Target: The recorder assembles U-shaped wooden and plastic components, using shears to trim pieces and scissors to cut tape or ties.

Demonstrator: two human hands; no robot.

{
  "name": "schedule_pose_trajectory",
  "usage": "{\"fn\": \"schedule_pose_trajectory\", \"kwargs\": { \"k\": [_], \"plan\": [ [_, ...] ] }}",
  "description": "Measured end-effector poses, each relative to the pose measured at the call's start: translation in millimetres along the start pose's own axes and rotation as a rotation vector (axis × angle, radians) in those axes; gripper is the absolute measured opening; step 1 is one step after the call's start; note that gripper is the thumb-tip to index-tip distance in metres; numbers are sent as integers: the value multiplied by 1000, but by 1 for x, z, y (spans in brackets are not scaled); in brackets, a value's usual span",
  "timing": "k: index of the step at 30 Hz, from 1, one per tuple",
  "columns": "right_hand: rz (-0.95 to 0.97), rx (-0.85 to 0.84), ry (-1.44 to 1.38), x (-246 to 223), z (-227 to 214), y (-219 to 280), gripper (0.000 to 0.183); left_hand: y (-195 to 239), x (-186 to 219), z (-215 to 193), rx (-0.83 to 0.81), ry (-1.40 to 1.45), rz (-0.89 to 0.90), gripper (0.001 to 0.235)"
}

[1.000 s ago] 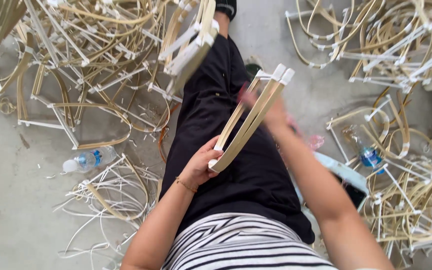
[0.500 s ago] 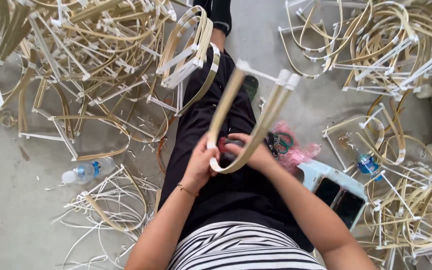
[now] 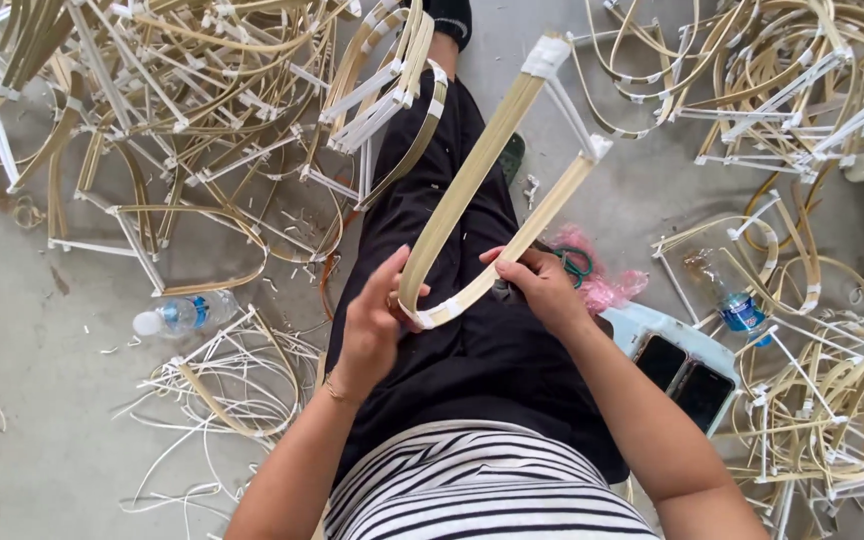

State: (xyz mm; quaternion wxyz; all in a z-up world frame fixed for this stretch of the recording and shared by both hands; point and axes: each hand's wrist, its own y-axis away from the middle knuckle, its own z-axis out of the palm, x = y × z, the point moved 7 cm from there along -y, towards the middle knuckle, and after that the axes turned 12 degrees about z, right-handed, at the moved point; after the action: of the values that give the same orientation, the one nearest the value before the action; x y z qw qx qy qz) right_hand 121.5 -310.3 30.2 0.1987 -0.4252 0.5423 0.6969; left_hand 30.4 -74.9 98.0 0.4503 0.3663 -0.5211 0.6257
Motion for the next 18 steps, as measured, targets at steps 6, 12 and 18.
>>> {"fn": "schedule_pose_trajectory", "kwargs": {
  "k": [6, 12, 18],
  "plan": [
    [-88, -13, 93, -12, 13, 7, 23, 27, -60, 41, -153, 688, -865, 57],
    [67, 112, -220, 35, -26, -21, 38, 32, -86, 39, 84, 691, -908, 50],
    [-233, -23, 141, 56, 48, -44, 69, 37, -108, 35, 146, 685, -841, 45]
  ]
}}
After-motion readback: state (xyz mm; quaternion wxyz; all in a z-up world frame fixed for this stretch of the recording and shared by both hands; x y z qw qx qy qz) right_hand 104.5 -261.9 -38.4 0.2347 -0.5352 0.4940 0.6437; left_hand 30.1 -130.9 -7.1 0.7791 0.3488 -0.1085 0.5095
